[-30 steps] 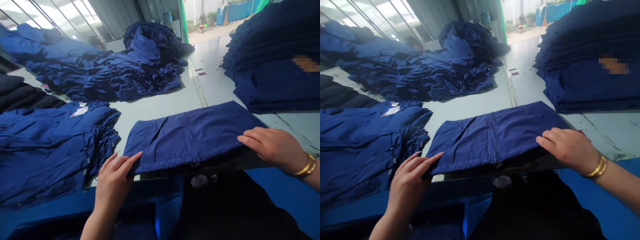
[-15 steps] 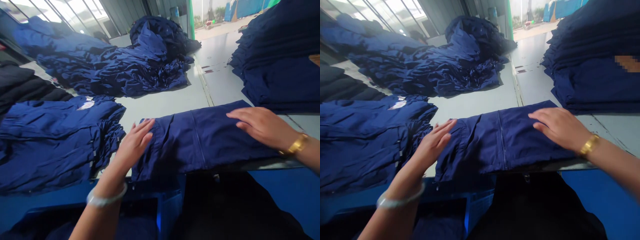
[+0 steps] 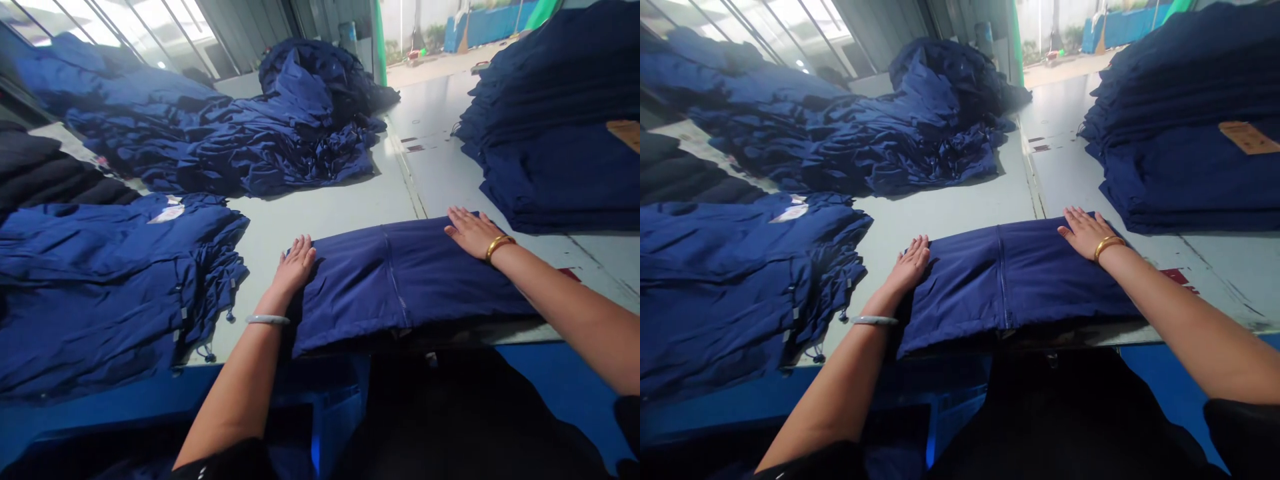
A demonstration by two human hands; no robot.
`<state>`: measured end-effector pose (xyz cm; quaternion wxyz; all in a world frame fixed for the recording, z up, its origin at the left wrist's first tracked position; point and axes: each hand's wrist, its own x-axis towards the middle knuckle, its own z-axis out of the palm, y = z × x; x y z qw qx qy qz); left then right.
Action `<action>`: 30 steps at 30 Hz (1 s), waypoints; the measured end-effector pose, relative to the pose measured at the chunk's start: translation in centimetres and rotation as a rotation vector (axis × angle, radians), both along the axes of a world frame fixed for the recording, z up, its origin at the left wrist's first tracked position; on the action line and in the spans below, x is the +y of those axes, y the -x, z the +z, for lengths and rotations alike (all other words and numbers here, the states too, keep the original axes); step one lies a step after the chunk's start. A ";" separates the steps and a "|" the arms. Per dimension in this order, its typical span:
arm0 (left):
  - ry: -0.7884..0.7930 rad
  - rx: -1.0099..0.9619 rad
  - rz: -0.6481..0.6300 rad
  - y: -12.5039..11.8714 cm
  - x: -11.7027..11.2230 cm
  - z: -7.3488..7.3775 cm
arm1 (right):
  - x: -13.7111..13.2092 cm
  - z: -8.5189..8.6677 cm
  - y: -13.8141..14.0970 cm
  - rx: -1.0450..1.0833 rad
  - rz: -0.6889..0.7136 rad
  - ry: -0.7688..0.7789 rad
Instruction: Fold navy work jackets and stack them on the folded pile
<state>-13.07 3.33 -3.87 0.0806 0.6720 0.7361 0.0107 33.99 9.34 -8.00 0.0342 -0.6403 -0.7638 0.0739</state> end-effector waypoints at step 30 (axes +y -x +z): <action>0.040 0.091 -0.178 -2.4 0.3 1.7 | -0.8 2.6 2.5 -0.029 0.100 -0.082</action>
